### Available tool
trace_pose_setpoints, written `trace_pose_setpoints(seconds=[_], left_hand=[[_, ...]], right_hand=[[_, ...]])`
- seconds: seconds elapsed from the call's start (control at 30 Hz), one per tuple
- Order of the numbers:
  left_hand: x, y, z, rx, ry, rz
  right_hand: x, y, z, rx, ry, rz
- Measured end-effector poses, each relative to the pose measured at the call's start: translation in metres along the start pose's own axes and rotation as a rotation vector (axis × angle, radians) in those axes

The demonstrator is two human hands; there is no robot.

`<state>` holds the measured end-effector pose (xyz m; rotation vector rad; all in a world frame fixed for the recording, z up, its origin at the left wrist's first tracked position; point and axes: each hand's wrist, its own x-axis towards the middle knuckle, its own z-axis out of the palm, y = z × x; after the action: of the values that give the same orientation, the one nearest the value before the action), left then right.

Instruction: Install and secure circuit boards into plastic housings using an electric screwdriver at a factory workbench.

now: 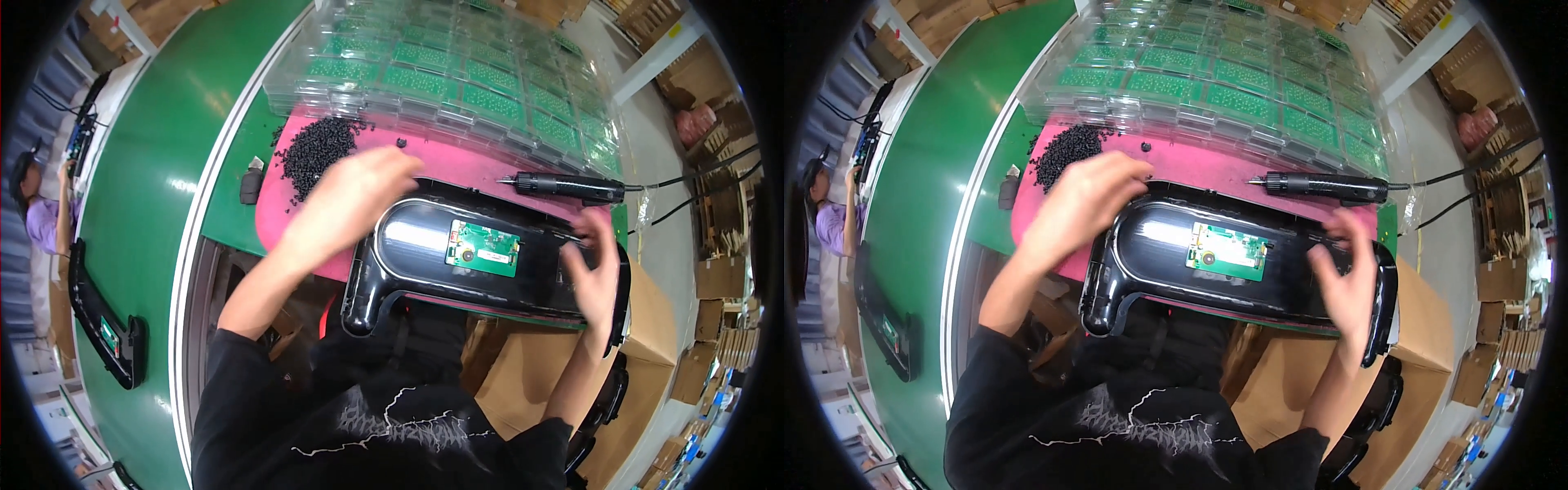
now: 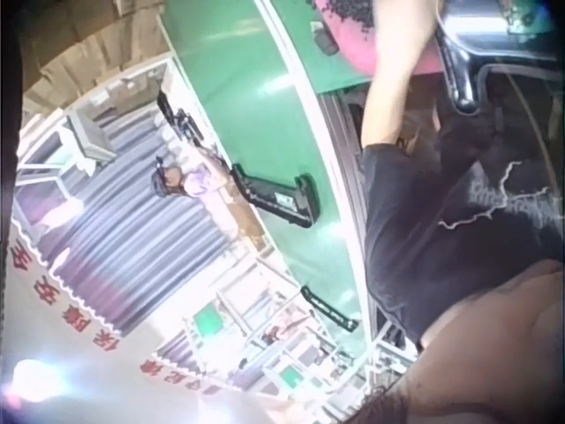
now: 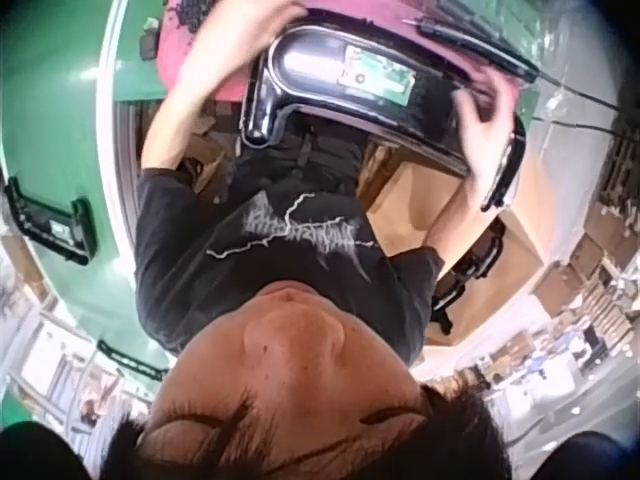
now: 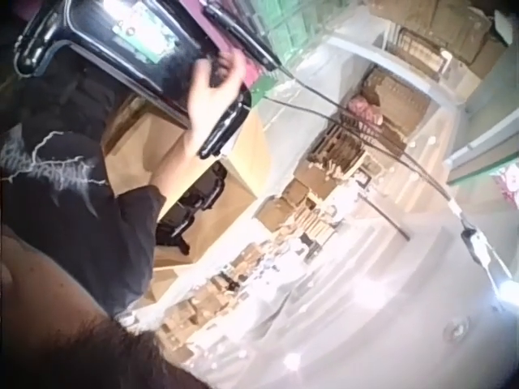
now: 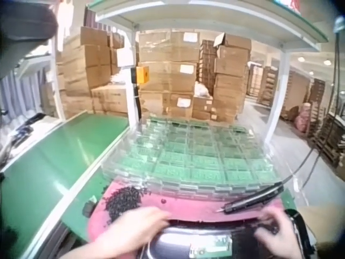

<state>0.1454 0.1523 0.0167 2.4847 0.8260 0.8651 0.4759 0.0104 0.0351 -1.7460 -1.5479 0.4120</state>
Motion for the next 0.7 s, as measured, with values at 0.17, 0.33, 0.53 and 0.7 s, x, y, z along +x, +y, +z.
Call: trace_pose_setpoints(seconds=[0.17,0.33,0.53,0.7], left_hand=[[-0.022,-0.027,-0.031,0.360,-0.210,-0.144],[-0.020,-0.041,-0.018,0.357,-0.118,-0.126],[-0.023,-0.050,-0.017,0.258,0.021,-0.182],[-0.016,-0.026,-0.022,0.022,0.133,-0.123]], right_hand=[[0.053,0.069,-0.039,-0.289,0.257,0.097],[0.088,0.064,-0.018,-0.021,0.378,0.168],[0.090,-0.013,0.058,0.475,0.459,-0.224],[0.089,-0.030,0.078,1.217,0.335,-0.182]])
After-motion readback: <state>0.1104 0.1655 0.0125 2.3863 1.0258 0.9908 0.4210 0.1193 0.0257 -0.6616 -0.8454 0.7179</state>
